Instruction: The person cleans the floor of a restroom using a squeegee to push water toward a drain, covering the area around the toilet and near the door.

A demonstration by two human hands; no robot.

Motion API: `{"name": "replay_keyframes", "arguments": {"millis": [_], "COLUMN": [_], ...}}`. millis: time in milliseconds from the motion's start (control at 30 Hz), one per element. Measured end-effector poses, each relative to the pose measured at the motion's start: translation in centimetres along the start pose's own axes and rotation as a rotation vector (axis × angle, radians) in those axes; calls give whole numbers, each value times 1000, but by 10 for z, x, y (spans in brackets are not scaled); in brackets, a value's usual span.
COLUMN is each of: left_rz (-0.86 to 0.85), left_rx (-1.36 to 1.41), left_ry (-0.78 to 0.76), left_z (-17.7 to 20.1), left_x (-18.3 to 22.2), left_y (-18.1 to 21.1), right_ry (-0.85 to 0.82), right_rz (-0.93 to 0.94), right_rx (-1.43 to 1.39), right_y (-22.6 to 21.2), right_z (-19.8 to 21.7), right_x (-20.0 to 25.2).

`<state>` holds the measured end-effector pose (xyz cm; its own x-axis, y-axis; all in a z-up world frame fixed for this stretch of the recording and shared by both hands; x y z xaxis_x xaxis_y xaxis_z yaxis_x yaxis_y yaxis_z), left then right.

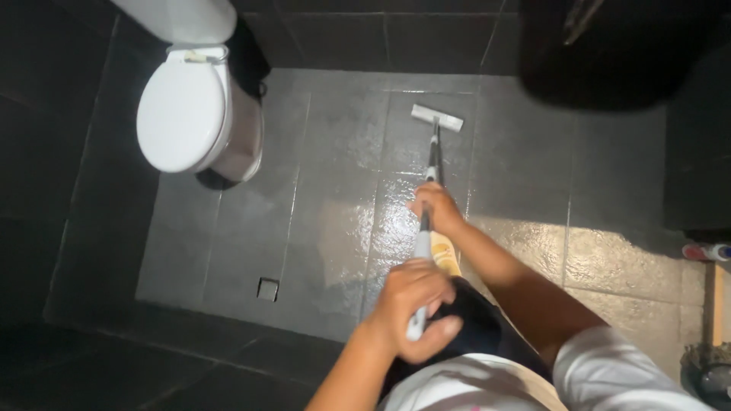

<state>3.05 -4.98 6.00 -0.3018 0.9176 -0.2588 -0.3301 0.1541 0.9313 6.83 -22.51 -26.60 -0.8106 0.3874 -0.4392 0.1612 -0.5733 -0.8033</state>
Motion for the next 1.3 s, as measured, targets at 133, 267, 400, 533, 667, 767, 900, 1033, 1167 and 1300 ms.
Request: {"name": "replay_keyframes", "arguments": {"millis": [133, 267, 400, 533, 667, 767, 900, 1033, 1167, 1300], "left_rz": [-117, -193, -92, -65, 79, 18, -152, -77, -48, 85], "left_rx": [109, 106, 24, -46, -99, -24, 42, -30, -112, -152], "left_ry": [-54, -20, 147, 250, 211, 65, 192, 322, 332, 365], "left_z": [50, 61, 53, 44, 50, 79, 101, 98, 94, 99], "left_x": [36, 66, 81, 75, 80, 99, 109, 108, 98, 93], "left_y": [71, 101, 77, 40, 40, 82, 126, 117, 87, 78], "right_ry": [-121, -175, -244, -293, -300, -355, -348, -334, -395, -371], "right_rz": [-92, -11, -60, -23, 11, -106, 16, 71, 73, 100], "right_rx": [-41, -163, -259, -141, -264, -293, -245, -299, -196, -151], "right_y": [-109, -186, -154, -99, -112, -169, -248, -226, -164, -167], "right_z": [-38, -58, -78, -103, -111, -123, -117, -132, -159, -170], "right_x": [21, 24, 16, -6, -10, 15, 28, 13, -13, -16]}}
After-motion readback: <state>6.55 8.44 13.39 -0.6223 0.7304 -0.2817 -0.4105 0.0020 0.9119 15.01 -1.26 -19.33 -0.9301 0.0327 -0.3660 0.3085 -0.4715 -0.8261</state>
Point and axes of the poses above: each hand's wrist, its own x-axis away from the middle knuckle, its own z-axis out of the back of the hand, y = z × x, the point moved 9 cm from there along -x, towards the middle knuckle, and after that the axes turned 10 degrees about z, right-handed, at the moved point
